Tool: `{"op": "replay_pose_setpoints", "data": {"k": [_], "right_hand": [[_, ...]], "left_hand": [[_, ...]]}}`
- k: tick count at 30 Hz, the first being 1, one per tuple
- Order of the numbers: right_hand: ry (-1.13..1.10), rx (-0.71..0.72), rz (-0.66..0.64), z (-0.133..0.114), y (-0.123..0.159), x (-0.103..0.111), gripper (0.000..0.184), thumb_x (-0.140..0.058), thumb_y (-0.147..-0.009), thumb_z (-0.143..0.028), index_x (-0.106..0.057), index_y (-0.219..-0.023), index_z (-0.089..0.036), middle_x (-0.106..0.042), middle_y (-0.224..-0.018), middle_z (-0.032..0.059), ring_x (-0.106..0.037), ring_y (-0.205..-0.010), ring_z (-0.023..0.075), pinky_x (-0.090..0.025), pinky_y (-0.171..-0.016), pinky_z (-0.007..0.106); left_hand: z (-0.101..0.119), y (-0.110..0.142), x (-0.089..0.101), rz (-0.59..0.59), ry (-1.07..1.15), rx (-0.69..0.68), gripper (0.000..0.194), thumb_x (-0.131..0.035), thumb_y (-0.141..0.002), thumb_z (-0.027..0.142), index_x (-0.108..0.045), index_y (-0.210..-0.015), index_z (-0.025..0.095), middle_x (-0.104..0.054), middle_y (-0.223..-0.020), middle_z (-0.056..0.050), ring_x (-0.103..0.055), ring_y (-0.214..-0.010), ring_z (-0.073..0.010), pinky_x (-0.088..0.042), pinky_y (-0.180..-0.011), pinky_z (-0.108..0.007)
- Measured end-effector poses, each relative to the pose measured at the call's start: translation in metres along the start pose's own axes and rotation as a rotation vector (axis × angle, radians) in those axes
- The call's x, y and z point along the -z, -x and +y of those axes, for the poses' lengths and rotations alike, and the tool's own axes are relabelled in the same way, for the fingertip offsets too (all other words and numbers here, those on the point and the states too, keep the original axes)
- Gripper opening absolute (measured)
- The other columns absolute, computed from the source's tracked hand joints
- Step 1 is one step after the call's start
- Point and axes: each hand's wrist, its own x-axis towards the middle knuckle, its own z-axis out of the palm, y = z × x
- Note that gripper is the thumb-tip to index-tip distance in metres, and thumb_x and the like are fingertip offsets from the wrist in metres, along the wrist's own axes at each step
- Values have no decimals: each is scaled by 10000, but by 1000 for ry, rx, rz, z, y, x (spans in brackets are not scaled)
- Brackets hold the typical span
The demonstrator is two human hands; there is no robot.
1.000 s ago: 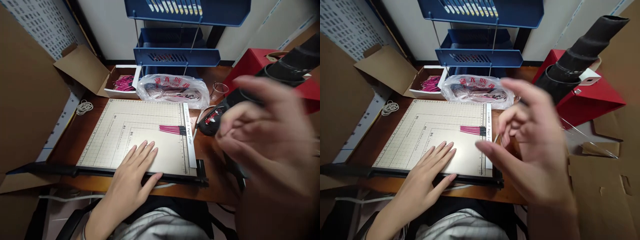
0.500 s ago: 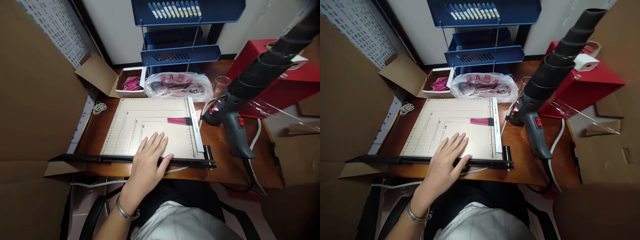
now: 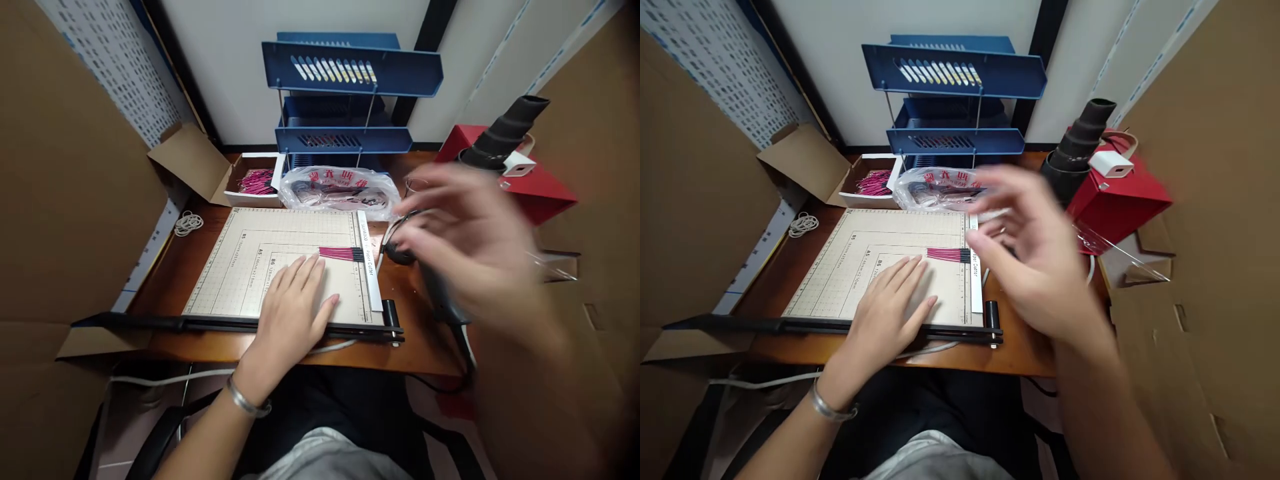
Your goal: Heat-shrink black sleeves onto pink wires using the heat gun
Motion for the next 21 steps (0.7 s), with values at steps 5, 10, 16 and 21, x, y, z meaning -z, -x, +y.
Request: {"op": "replay_pose_setpoints", "data": {"k": [5, 10, 16, 21], "right_hand": [[263, -255, -75, 70, -16, -62, 247, -583, -918, -224, -715, -1118, -163, -570, -761, 10, -511, -700, 161, -413, -740, 326], [448, -260, -165, 90, -11, -67, 219, -523, -954, -248, -716, -1024, -171, -632, -831, 56, -528, -751, 191, -346, -724, 319], [513, -261, -184, 85, -10, -68, 198, -533, -980, -328, -690, -1006, -210, -673, -854, 51, -557, -745, 198, -318, -689, 311], [604, -266, -214, 89, -10, -73, 154, -549, -974, -298, -680, -962, -217, -717, -979, 74, -626, -887, 230, -313, -693, 315]], "left_hand": [[2, -37, -13, -196, -115, 27, 705, -465, -1043, 471, -371, -1585, 29, -333, -1677, -183, -265, -1583, -346, -265, -1288, -562], [-1, -45, -17, -321, -82, 25, 687, -375, -1061, 458, -299, -1625, 73, -270, -1705, -155, -196, -1607, -324, -239, -1281, -609], [-3, -49, -14, -333, -57, 13, 700, -393, -1045, 449, -277, -1633, 89, -233, -1718, -142, -161, -1614, -331, -221, -1269, -655], [-1, -51, -18, -384, -53, 2, 675, -340, -1048, 422, -271, -1636, 97, -218, -1722, -107, -147, -1621, -293, -129, -1285, -675]]}}
